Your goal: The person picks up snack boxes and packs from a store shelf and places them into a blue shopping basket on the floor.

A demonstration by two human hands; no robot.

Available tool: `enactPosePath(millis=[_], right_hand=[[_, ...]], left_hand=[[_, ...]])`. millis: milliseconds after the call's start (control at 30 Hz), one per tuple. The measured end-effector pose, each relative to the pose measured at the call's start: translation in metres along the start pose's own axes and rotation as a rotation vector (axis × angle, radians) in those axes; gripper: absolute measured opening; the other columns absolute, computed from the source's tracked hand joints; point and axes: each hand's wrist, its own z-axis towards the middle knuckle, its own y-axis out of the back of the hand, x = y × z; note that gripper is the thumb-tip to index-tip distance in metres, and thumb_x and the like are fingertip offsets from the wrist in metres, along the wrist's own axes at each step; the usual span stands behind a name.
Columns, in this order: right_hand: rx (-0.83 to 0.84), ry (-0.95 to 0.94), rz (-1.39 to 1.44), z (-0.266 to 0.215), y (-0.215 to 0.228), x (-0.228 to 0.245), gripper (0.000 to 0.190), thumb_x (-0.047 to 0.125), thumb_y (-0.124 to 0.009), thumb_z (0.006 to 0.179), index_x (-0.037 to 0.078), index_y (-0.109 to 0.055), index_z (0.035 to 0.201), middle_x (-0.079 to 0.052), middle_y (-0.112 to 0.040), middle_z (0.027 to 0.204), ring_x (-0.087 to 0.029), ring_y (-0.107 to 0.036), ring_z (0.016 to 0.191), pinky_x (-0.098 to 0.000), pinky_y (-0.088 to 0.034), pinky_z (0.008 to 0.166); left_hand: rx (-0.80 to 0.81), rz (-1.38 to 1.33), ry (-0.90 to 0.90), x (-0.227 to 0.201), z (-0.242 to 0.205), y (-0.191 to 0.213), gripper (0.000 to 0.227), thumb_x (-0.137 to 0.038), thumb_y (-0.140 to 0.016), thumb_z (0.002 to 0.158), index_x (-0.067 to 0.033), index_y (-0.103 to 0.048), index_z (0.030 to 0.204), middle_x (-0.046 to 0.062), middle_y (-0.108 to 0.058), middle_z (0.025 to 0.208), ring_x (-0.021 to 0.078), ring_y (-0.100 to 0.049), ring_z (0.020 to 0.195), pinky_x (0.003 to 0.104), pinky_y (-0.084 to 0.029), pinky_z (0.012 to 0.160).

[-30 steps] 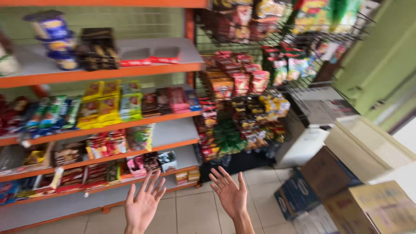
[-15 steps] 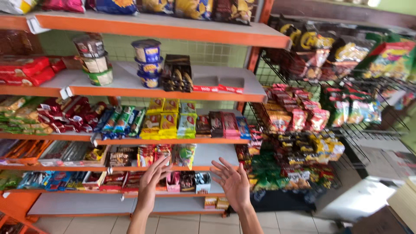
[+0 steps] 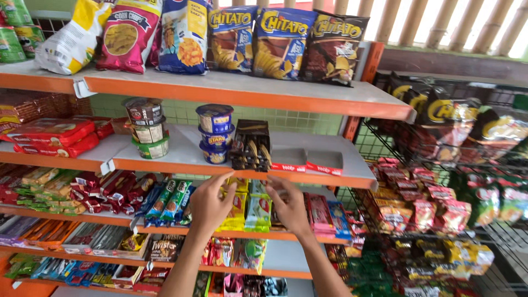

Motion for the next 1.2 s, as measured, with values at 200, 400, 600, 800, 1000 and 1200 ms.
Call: enactPosePath(millis=[200,400,600,800,1000,1200], right_hand=[[-0.029,0.255,-0.475,0.094,-0.016,-0.034,0.036,0.021,-0.080,0.114,0.013,-0.085,0.149,-0.010,-0.080,0.117,-0.032,-0.083,0.112,-0.0449,-0.069,0.090],[0.076,0.445,-0.799,0.141,-0.020,-0.048,0.043,0.004,-0.064,0.113,0.018,-0.083,0.149,-0.006,-0.065,0.121,-0.029,-0.069,0.111,-0.0431,-0.058,0.093],[0.122,0.486,-0.818,0.142,-0.024,-0.051,0.033,0.010,-0.069,0.110,0.021,-0.090,0.133,-0.006,-0.067,0.124,-0.027,-0.068,0.114,-0.0395,-0.057,0.094],[0.092,0.561,-0.712,0.120,-0.023,-0.052,0.030,0.011,-0.081,0.102,0.017,-0.089,0.130,-0.007,-0.068,0.123,-0.029,-0.073,0.116,-0.0445,-0.062,0.099],[-0.122,0.637,-0.565,0.069,-0.025,-0.052,0.026,0.006,-0.087,0.098,0.020,-0.091,0.120,-0.005,-0.073,0.110,-0.030,-0.079,0.101,-0.0445,-0.065,0.089],[-0.005,0.221,0.051,-0.041,-0.012,-0.029,0.027,0.007,-0.065,0.111,0.007,-0.088,0.125,-0.009,-0.091,0.105,-0.021,-0.080,0.083,-0.0383,-0.065,0.074]], left_hand=[[-0.053,0.289,-0.246,0.017,0.082,-0.050,0.021,-0.028,-0.081,0.109,-0.0247,-0.093,0.126,0.001,-0.081,0.093,0.0208,-0.079,0.085,0.037,-0.064,0.076],[0.092,0.536,-0.369,-0.013,0.111,-0.036,0.035,-0.010,-0.080,0.102,-0.0182,-0.091,0.134,0.009,-0.074,0.139,0.0298,-0.061,0.134,0.046,-0.053,0.104],[0.135,0.523,-0.405,-0.003,0.103,-0.041,0.032,-0.014,-0.077,0.101,-0.0109,-0.091,0.130,0.013,-0.072,0.155,0.0363,-0.052,0.155,0.055,-0.045,0.120],[-0.003,0.473,-0.491,0.036,0.091,-0.078,0.019,-0.015,-0.079,0.106,-0.0159,-0.090,0.121,0.005,-0.077,0.135,0.0281,-0.059,0.147,0.050,-0.049,0.115],[-0.254,0.302,-0.666,0.073,0.043,-0.114,0.024,-0.008,-0.081,0.108,-0.0192,-0.089,0.127,0.005,-0.079,0.126,0.0236,-0.076,0.114,0.041,-0.061,0.095],[-0.296,-0.015,-0.734,0.021,-0.073,-0.083,0.037,-0.004,-0.090,0.112,-0.0047,-0.071,0.143,0.010,-0.077,0.103,0.0171,-0.072,0.074,0.024,-0.065,0.055]])
